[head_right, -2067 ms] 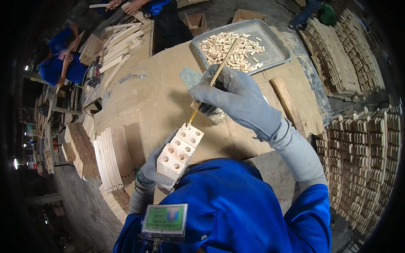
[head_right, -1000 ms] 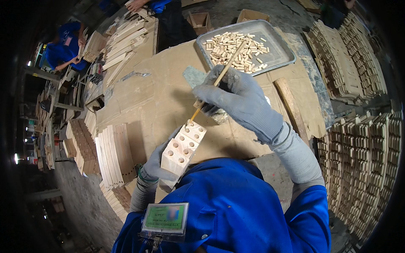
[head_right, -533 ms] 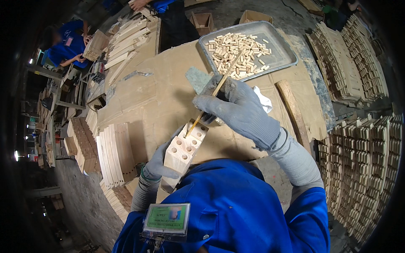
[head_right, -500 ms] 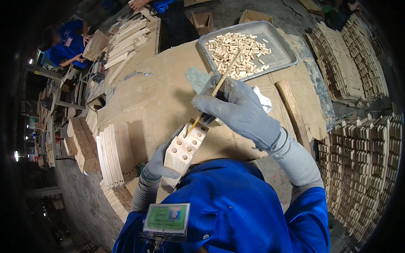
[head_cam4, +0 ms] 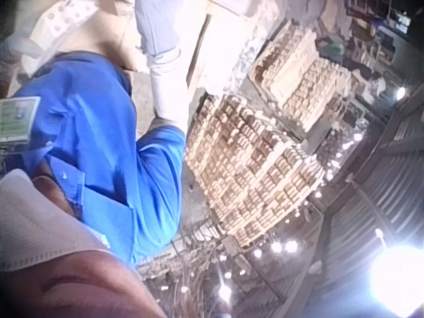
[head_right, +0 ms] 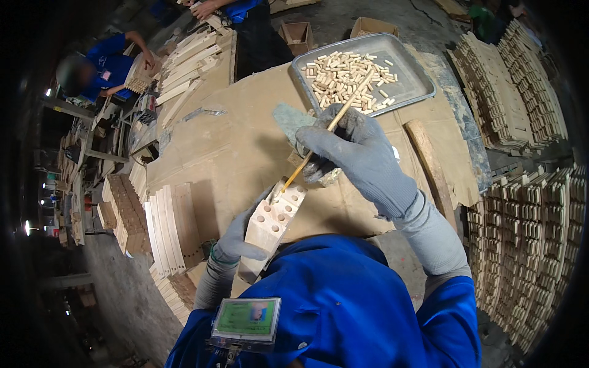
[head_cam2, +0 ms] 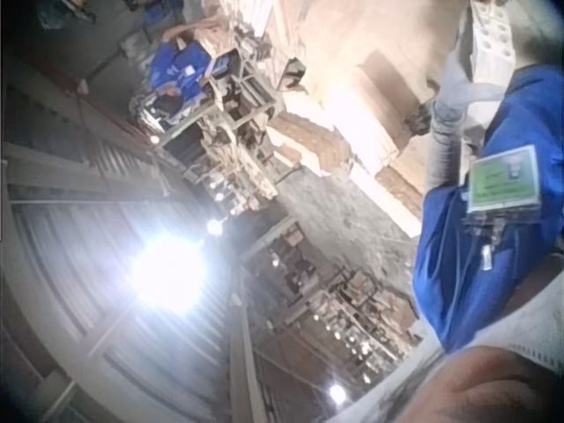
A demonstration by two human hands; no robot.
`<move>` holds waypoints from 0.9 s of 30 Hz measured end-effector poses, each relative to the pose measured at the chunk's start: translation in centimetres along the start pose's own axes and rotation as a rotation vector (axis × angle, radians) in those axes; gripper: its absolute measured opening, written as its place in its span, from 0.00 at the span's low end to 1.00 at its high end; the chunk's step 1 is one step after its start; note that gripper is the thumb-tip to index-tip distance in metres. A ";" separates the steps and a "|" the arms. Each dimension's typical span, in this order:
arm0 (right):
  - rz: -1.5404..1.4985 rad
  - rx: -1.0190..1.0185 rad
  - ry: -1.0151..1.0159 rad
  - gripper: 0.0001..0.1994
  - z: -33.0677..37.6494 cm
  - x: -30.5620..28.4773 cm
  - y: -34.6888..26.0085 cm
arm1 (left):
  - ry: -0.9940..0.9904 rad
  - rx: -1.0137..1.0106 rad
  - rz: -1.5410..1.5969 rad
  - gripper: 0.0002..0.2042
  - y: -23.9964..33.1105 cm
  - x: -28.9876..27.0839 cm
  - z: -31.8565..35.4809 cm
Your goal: The person applies glue into holes of wooden blocks using a brush and then inserts small wooden dowels. The person repeats this process on multiple blocks at a workbench in a workshop.
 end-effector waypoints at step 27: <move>0.041 -0.045 0.255 0.10 0.7 -7.7 4.2 | 0.089 -0.030 0.035 0.57 -1.1 -2.3 0.5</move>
Point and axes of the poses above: each hand's wrist, its own z-axis away from the middle knuckle, its own x-axis out of the palm, y = z × x, the point moved 6 cm from there along -z, towards the middle knuckle, and after that the axes turned 2 degrees about z, right-handed, at the moved point
